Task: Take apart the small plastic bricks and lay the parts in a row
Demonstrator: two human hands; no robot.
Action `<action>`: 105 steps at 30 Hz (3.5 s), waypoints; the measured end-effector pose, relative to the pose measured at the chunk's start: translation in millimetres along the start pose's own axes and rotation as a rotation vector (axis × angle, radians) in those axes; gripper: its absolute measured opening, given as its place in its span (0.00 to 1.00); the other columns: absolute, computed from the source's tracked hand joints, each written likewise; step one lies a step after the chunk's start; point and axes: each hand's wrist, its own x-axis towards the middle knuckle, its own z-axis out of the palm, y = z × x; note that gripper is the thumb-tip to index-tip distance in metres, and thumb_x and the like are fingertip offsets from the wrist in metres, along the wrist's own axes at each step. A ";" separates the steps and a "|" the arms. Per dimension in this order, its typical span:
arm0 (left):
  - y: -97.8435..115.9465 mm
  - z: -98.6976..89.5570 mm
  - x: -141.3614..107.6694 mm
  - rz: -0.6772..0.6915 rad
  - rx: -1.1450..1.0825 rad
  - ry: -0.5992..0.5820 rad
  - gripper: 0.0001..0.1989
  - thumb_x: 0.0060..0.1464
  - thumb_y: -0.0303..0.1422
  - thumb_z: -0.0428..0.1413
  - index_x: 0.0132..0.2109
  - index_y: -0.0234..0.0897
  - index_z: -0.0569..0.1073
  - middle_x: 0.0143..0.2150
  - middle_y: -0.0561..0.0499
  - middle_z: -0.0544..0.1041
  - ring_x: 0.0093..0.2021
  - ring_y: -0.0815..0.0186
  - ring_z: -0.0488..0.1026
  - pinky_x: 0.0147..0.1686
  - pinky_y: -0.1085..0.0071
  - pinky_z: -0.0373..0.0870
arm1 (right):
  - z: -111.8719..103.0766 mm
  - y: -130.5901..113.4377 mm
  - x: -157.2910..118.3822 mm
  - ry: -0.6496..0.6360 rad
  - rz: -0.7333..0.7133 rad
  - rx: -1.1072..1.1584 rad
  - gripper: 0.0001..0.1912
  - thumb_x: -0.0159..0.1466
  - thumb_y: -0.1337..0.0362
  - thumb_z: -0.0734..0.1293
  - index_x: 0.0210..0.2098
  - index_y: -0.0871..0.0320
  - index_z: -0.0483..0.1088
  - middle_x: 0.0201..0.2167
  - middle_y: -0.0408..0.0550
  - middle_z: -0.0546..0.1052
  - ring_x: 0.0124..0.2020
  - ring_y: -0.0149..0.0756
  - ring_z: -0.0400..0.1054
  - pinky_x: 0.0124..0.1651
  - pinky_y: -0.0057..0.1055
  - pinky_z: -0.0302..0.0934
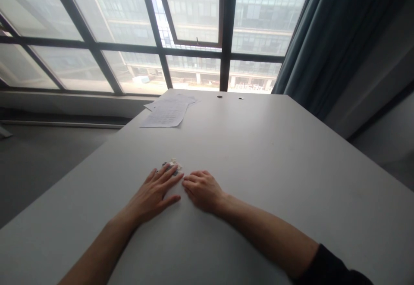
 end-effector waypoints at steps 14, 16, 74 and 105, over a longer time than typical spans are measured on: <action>-7.0 1.5 2.7 -0.419 -0.350 0.370 0.36 0.59 0.54 0.42 0.63 0.31 0.58 0.66 0.37 0.57 0.66 0.51 0.52 0.63 0.50 0.50 | -13.7 35.4 -28.7 0.515 0.620 1.094 0.21 0.63 0.49 0.61 0.45 0.58 0.71 0.45 0.53 0.77 0.47 0.40 0.70 0.52 0.40 0.63; -13.0 -6.9 5.5 -0.626 -0.530 0.541 0.38 0.59 0.55 0.40 0.64 0.28 0.57 0.65 0.35 0.58 0.65 0.48 0.55 0.63 0.47 0.51 | -34.1 59.2 -53.6 0.734 0.755 1.305 0.26 0.61 0.43 0.60 0.44 0.59 0.71 0.45 0.54 0.76 0.47 0.41 0.71 0.52 0.42 0.63; 83.2 2.1 110.9 0.064 -0.469 0.093 0.29 0.61 0.46 0.45 0.63 0.36 0.60 0.65 0.43 0.61 0.65 0.58 0.57 0.63 0.60 0.56 | -42.0 69.7 -84.2 -0.211 0.406 -0.052 0.60 0.54 0.31 0.57 0.67 0.73 0.40 0.67 0.68 0.45 0.69 0.54 0.35 0.68 0.49 0.36; 55.1 14.7 104.4 -0.023 -0.197 0.018 0.36 0.52 0.56 0.50 0.63 0.42 0.61 0.66 0.44 0.59 0.67 0.48 0.50 0.62 0.46 0.46 | -44.0 83.8 -71.7 -0.145 0.409 -0.089 0.55 0.56 0.33 0.57 0.67 0.68 0.39 0.68 0.63 0.43 0.69 0.52 0.33 0.67 0.51 0.34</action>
